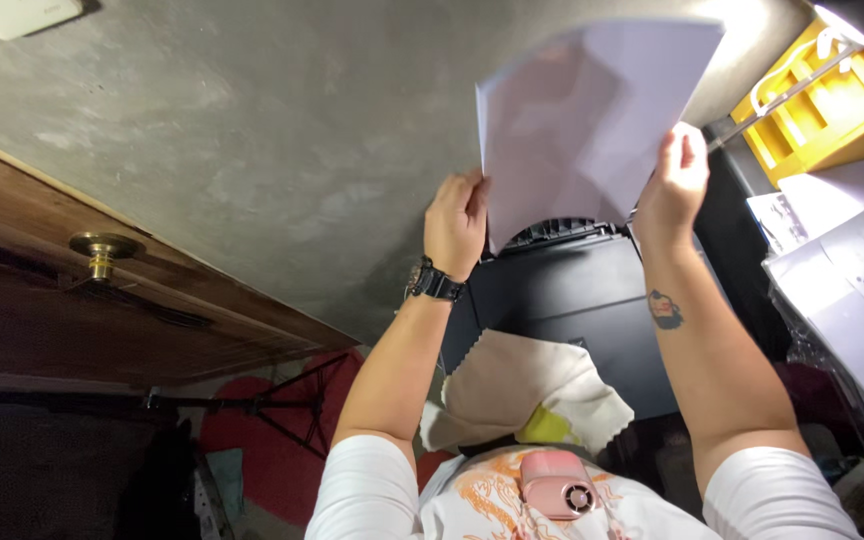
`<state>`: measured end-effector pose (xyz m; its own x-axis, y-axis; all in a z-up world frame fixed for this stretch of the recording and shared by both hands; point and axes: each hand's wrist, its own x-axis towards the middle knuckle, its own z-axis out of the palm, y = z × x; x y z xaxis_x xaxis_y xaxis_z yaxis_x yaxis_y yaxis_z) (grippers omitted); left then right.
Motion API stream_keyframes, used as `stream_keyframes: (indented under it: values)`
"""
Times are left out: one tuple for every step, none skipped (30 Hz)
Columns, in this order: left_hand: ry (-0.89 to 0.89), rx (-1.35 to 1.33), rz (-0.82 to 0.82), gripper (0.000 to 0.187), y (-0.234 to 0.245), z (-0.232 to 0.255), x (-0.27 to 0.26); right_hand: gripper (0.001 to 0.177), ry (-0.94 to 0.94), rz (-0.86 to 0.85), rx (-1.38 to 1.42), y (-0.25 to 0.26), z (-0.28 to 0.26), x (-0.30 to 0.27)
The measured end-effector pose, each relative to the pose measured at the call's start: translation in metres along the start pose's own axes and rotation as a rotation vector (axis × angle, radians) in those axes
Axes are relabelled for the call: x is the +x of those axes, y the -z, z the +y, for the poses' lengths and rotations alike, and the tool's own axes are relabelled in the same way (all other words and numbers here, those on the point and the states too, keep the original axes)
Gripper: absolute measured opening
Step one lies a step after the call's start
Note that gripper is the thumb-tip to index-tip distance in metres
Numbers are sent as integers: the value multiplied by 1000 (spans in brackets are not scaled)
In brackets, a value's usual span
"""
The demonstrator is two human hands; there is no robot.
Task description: The person organizes cables behind a printer, wipes the printer surface with a cloth, then loads a stack of white paper into the printer's top tray. They also handle a package of glossy vinyl sticker paper and place it on the printer.
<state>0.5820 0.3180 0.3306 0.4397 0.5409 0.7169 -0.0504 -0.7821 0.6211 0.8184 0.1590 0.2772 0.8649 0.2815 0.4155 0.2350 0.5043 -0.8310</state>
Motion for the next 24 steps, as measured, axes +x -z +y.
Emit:
stream_keyframes:
  values:
    - [10,-25,-21,9,7,9,1,15,-18,48,-10,-3,-14,-1]
    - [20,-51,-42,11,14,18,-1,16,-37,96,-21,-5,-26,-3]
    - [27,-76,-62,14,19,24,-2,16,-58,105,-31,-6,-35,-8]
    - [40,-79,-83,16,25,30,-7,17,-79,115,-41,-4,-42,-19]
    - [52,-83,-101,19,28,34,-15,17,-99,121,-51,1,-46,-31]
    - [63,-87,-119,21,31,36,-23,18,-111,121,-102,5,-46,-41]
    - [75,-92,-126,20,32,35,-30,19,-127,121,-154,9,-44,-54]
    - [86,-97,-132,18,32,33,-38,21,-144,121,-207,13,-40,-66]
    - [97,-101,-138,17,31,30,-45,20,-167,126,-170,15,-33,-77]
    - [121,-102,-162,16,31,27,-52,19,-190,132,-133,15,-26,-87]
    - [142,-102,-186,16,30,22,-57,19,-211,137,-94,16,-22,-93]
    - [163,-102,-210,16,29,18,-62,23,-196,117,-77,18,-21,-97]
    - [173,-107,-204,18,28,14,-65,27,-180,98,-57,16,-20,-101]
    - [182,-112,-198,20,26,11,-68,31,-164,78,-38,12,-20,-104]
    - [193,-117,-191,22,25,9,-72,33,-122,57,-99,10,-23,-109]
    - [158,-128,-168,28,24,9,-78,36,-80,36,-161,9,-28,-114]
    - [115,-139,-139,34,22,10,-81,40,-30,12,-219,3,-32,-115]
    - [72,-150,-111,40,19,11,-82,44,9,-17,-237,-3,-36,-120]
    - [93,-100,-124,41,17,14,-85,48,45,-44,-255,-8,-39,-127]
    - [114,-50,-137,41,13,16,-86,53,81,-70,-274,-12,-40,-135]
    - [137,-1,-152,42,8,19,-88,54,204,-79,-444,-15,-40,-143]
    - [138,0,-136,42,4,20,-89,55,328,-86,-613,-18,-37,-151]
    - [140,-1,-120,42,-1,22,-92,56,452,-92,-784,-18,-33,-156]
    - [141,-1,-104,42,-5,22,-94,53,452,-84,-802,-15,-27,-160]
